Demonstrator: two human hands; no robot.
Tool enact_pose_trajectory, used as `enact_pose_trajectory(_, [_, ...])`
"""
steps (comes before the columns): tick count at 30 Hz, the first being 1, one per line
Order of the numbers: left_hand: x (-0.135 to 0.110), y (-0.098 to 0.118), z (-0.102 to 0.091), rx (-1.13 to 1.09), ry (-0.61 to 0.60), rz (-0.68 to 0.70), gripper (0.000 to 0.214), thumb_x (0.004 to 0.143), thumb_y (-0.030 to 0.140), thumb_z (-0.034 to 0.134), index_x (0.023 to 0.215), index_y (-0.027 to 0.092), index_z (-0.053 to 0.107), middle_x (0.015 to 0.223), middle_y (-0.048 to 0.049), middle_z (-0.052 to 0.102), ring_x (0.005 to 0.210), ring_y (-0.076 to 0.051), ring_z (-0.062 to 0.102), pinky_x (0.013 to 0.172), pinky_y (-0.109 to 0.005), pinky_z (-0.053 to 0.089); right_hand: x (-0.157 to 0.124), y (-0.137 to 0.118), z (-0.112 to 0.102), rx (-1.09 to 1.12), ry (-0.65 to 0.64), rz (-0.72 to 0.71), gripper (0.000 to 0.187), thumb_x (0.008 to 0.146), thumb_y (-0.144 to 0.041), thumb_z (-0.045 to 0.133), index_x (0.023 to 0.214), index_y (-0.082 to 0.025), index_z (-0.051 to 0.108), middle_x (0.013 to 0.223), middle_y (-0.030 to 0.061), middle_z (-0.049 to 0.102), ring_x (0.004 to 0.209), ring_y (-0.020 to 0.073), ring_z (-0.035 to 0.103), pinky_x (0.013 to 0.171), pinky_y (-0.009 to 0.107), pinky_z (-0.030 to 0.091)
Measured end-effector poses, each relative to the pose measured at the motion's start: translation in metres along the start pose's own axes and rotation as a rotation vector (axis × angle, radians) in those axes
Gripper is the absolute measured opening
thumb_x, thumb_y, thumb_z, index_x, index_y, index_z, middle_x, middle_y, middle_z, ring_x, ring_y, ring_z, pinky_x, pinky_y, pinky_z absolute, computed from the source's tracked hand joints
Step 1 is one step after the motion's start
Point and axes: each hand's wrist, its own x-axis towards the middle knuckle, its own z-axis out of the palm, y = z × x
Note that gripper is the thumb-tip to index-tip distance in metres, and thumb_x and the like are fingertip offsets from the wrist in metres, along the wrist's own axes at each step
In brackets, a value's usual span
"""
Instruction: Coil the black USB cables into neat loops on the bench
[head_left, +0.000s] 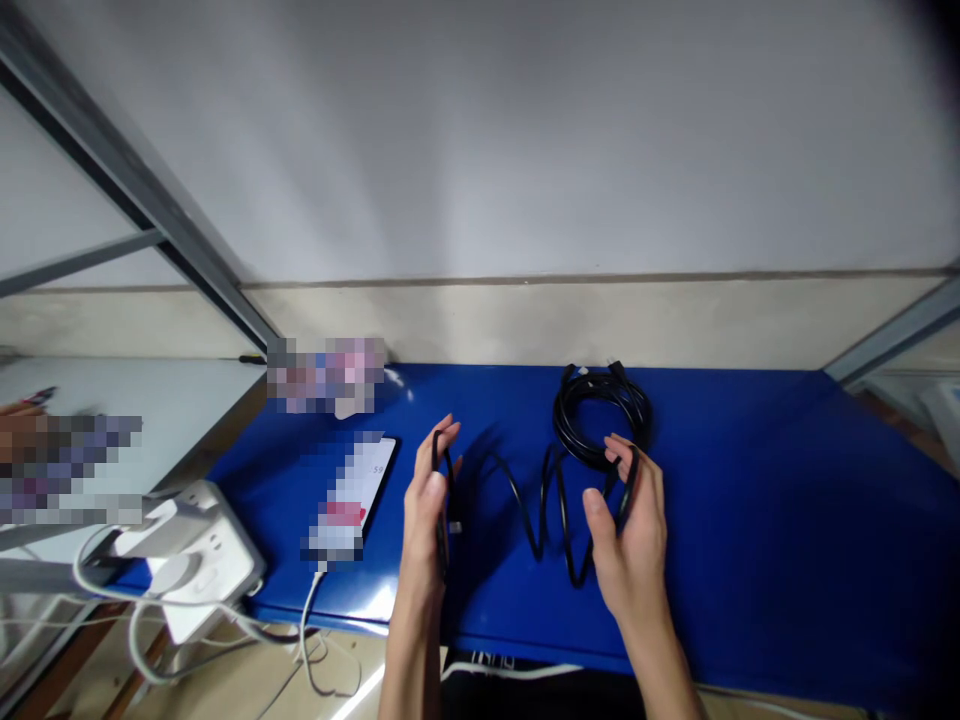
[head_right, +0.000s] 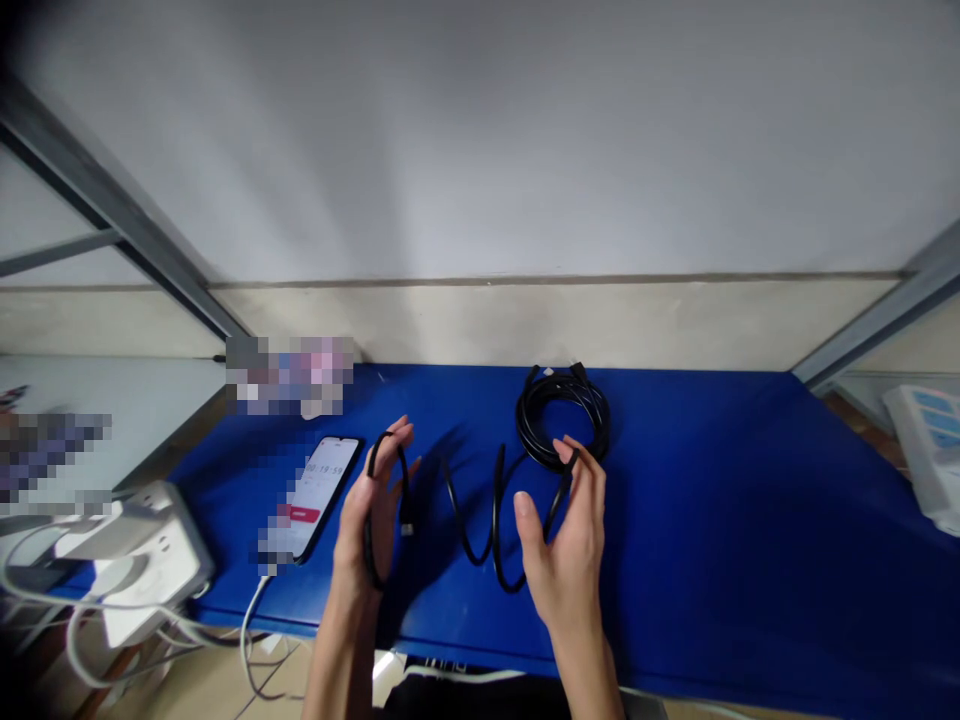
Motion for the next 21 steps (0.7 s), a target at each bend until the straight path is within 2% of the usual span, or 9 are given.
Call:
enact_pose_trajectory(2, [0.0, 0.0, 0.002, 0.093, -0.026, 0.018, 0.055, 0.097, 0.063, 0.066, 0.136, 0.025, 0.075, 0.166, -0.0122, 0.055, 0.158, -0.038, 0.044, 0.127, -0.054, 0.039, -0.003, -0.002, 0.002, 0.011, -0.053, -0.028, 0.062, 0.104, -0.056, 0.06, 0.156, -0.023, 0.05, 0.156, 0.0187, 0.052, 0.147, 0.0401, 0.052, 0.119, 0.064, 0.045])
enact_pose_trajectory(5, [0.0, 0.0, 0.006, 0.225, -0.005, -0.016, 0.052, 0.1, 0.059, 0.065, 0.135, 0.022, 0.076, 0.155, -0.0138, 0.065, 0.154, -0.036, 0.05, 0.13, -0.053, 0.036, -0.006, -0.002, 0.002, 0.03, -0.15, -0.055, 0.068, 0.106, -0.053, 0.057, 0.165, -0.026, 0.039, 0.167, 0.0178, 0.041, 0.156, 0.0403, 0.044, 0.122, 0.065, 0.044])
enact_pose_trajectory(7, [-0.001, 0.0, 0.01, 0.261, 0.042, -0.082, 0.048, 0.101, 0.057, 0.064, 0.131, 0.022, 0.078, 0.151, -0.014, 0.068, 0.15, -0.035, 0.055, 0.127, -0.052, 0.041, -0.008, -0.001, 0.001, 0.05, -0.207, -0.066, 0.069, 0.107, -0.05, 0.056, 0.168, -0.028, 0.035, 0.172, 0.0167, 0.035, 0.159, 0.0394, 0.041, 0.124, 0.065, 0.043])
enact_pose_trajectory(11, [-0.003, 0.005, 0.011, 0.187, 0.137, -0.127, 0.044, 0.105, 0.056, 0.058, 0.118, 0.022, 0.083, 0.161, -0.0118, 0.06, 0.15, -0.035, 0.056, 0.116, -0.046, 0.053, -0.006, 0.005, -0.004, 0.139, -0.236, -0.044, 0.064, 0.106, -0.049, 0.058, 0.165, -0.03, 0.042, 0.168, 0.0154, 0.043, 0.154, 0.0388, 0.047, 0.119, 0.063, 0.049])
enact_pose_trajectory(14, [-0.005, 0.011, 0.006, 0.098, 0.222, -0.099, 0.043, 0.106, 0.055, 0.056, 0.125, 0.025, 0.08, 0.16, -0.0095, 0.063, 0.152, -0.033, 0.054, 0.116, -0.044, 0.053, 0.002, 0.009, -0.01, 0.247, -0.153, 0.001, 0.06, 0.104, -0.053, 0.058, 0.158, -0.028, 0.052, 0.162, 0.0155, 0.052, 0.148, 0.0394, 0.053, 0.115, 0.062, 0.051])
enact_pose_trajectory(17, [-0.006, 0.017, -0.002, 0.013, 0.298, -0.066, 0.043, 0.106, 0.054, 0.058, 0.133, 0.026, 0.076, 0.156, -0.0086, 0.067, 0.153, -0.031, 0.054, 0.123, -0.046, 0.046, 0.015, 0.013, -0.024, 0.342, -0.004, 0.068, 0.057, 0.103, -0.058, 0.056, 0.148, -0.024, 0.06, 0.158, 0.0168, 0.057, 0.142, 0.0405, 0.059, 0.113, 0.063, 0.051])
enact_pose_trajectory(21, [-0.008, 0.028, -0.009, -0.041, 0.372, 0.022, 0.038, 0.104, 0.053, 0.06, 0.124, 0.026, 0.077, 0.15, -0.0079, 0.071, 0.147, -0.032, 0.058, 0.125, -0.048, 0.043, 0.028, 0.016, -0.055, 0.474, 0.164, 0.2, 0.056, 0.104, -0.058, 0.038, 0.134, -0.021, 0.068, 0.15, 0.0183, 0.065, 0.139, 0.0427, 0.064, 0.119, 0.069, 0.042])
